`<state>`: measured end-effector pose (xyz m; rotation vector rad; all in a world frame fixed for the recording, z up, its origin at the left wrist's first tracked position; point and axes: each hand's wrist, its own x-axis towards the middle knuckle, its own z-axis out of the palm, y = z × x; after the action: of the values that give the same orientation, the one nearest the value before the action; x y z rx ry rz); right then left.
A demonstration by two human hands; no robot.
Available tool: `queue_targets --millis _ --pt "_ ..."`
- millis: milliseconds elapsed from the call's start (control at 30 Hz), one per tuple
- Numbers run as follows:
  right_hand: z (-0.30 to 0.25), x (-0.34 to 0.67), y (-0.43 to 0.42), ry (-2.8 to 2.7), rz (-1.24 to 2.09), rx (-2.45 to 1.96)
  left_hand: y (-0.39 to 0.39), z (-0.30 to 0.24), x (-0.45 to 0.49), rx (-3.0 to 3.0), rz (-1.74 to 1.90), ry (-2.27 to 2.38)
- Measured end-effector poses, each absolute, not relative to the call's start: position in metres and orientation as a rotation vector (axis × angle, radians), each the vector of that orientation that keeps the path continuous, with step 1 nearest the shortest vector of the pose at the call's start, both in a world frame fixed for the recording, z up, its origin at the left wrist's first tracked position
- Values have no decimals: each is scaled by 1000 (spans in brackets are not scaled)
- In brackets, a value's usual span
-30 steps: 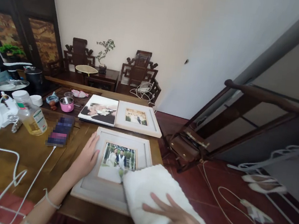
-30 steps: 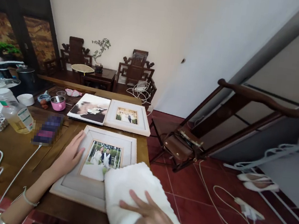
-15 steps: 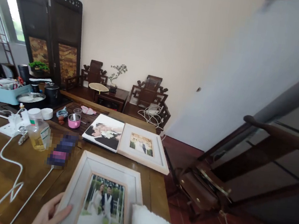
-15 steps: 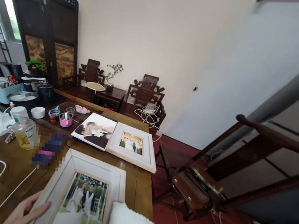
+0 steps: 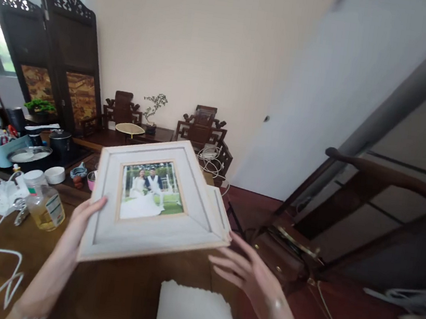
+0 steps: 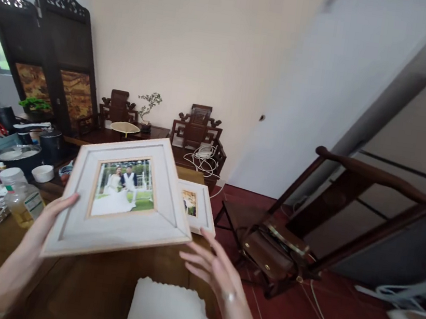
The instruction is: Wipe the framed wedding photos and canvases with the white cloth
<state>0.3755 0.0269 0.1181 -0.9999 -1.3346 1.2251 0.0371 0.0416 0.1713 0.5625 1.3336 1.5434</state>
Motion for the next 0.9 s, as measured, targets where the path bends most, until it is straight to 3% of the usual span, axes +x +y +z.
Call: queue_targets --millis 133,300,467,900 --pt "155 370 93 -1197 1430 -1022 108 170 65 693 1355 1170" --pt "142 396 165 -1383 1094 -1476 190 146 99 1106 1111 1292" --pt "103 424 226 -1516 811 -1809 251 119 125 1898 607 1871" --pt "47 422 242 -1791 404 -1996 266 71 139 2273 334 2074"
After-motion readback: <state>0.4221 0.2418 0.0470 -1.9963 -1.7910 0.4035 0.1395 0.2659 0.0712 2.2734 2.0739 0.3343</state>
